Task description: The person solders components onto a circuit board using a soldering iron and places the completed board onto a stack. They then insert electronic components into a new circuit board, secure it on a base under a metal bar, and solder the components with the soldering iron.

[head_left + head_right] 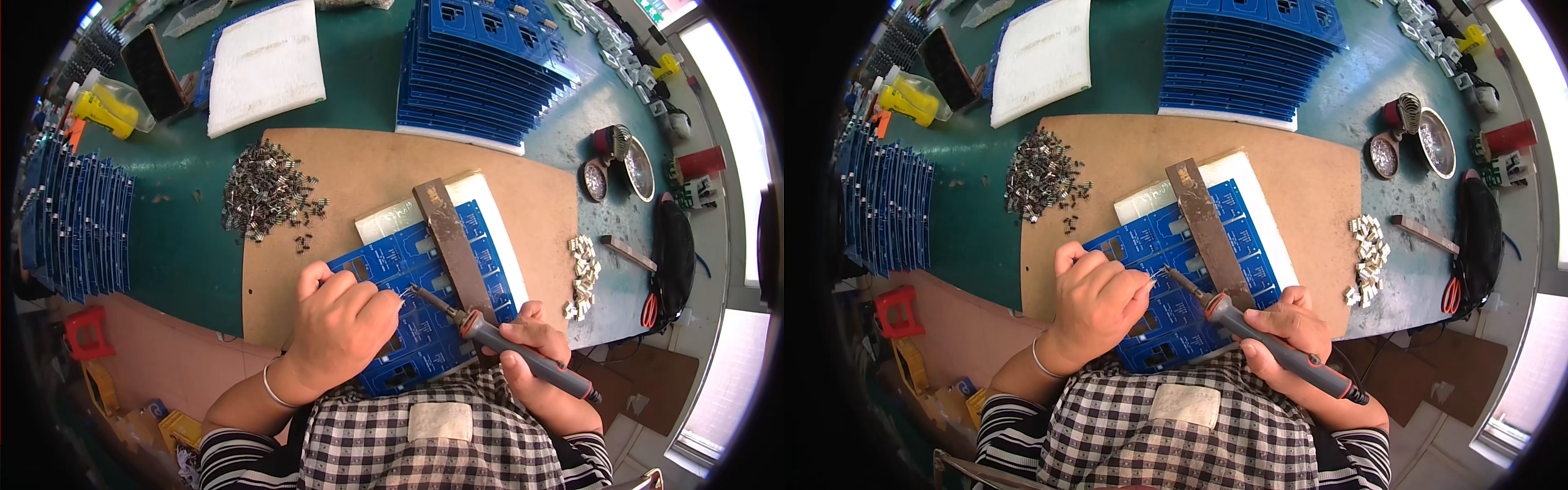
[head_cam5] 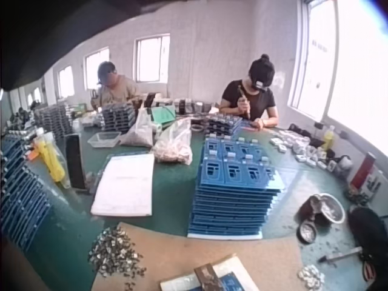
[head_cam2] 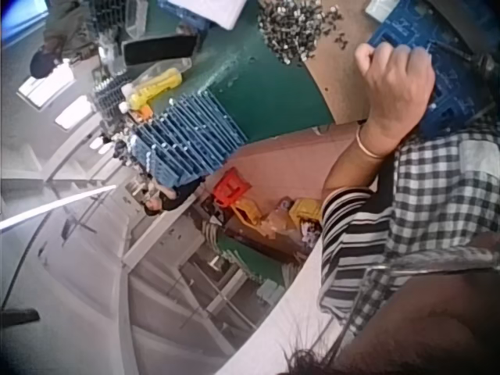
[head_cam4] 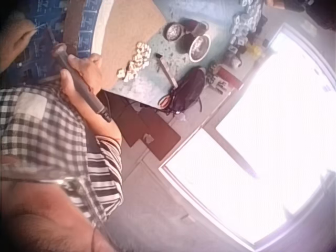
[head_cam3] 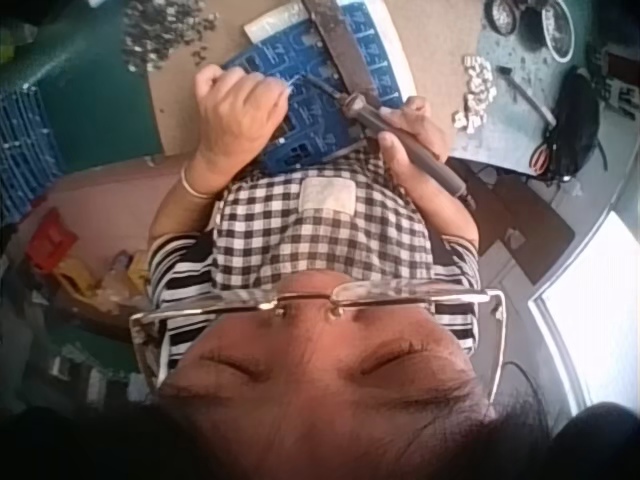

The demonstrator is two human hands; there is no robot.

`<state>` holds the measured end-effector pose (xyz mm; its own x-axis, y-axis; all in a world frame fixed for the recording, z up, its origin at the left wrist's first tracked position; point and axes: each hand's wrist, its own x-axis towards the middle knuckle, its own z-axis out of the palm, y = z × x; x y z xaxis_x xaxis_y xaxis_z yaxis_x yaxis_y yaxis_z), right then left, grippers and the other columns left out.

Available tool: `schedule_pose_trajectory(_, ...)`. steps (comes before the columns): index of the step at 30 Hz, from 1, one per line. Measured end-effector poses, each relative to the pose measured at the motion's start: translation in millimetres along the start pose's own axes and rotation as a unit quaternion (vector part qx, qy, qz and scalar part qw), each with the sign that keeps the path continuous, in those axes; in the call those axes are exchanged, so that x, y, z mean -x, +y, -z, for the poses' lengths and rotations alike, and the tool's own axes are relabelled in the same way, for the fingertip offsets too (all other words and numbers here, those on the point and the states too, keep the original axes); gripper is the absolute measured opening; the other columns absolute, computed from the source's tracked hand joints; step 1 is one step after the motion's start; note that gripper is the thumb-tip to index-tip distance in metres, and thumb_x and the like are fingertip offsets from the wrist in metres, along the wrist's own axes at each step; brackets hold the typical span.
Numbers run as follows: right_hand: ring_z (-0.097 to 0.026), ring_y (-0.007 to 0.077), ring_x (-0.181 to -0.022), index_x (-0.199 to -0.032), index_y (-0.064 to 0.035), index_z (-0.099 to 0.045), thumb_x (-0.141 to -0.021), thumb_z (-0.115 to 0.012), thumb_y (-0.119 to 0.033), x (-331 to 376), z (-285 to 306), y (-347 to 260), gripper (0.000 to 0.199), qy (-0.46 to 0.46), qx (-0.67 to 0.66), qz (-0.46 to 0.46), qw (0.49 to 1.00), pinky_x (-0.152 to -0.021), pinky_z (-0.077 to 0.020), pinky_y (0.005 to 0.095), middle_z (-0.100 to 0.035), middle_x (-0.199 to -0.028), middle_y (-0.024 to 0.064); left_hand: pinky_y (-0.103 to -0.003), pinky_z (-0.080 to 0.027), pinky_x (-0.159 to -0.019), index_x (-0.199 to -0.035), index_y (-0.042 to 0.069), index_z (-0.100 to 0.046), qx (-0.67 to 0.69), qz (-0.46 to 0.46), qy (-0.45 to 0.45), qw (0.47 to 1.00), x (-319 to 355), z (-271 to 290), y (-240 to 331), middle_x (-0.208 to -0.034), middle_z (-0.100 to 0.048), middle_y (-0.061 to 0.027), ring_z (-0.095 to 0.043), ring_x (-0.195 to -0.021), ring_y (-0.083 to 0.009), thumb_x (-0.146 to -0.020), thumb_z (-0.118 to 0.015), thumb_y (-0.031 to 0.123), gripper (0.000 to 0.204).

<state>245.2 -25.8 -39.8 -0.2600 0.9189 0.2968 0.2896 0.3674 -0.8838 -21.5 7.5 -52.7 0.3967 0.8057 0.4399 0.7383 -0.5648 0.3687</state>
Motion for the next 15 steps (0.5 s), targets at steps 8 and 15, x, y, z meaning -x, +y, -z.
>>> schedule_pose_trajectory(8, -0.063, 0.0166, -0.062, -0.101, -0.0015, -0.067, -0.083, -0.075, -0.021, -1.0, 4.6, -1.0, 0.028, -0.014, 0.036, 0.028, 0.999, -0.076, -0.04, 0.0345, -0.071, -0.076, 0.0062, -0.037, -0.035, -0.075, -0.087, 0.015, -0.066, -0.005, -0.014, 0.004, 1.0, 0.9, 3.4, -1.0, -0.065, -0.044, 0.0025, -0.046, -0.065, -0.0168, -0.076, -0.075, 0.013, 0.014)
schedule_pose_trajectory(15, -0.066, 0.016, -0.067, -0.1, -0.0041, -0.064, -0.086, -0.072, -0.022, 10.4, 6.9, -8.2, 0.024, 0.002, 0.032, 0.023, 0.999, -0.078, -0.0397, 0.0344, -0.072, -0.077, 0.0046, -0.037, -0.035, -0.075, -0.086, 0.014, -0.066, 0.017, 0.011, 0.014, 1.0, 13.3, 9.0, 5.3, -0.065, -0.045, 0.0024, -0.047, -0.064, -0.0175, -0.075, -0.076, 0.011, 0.016)
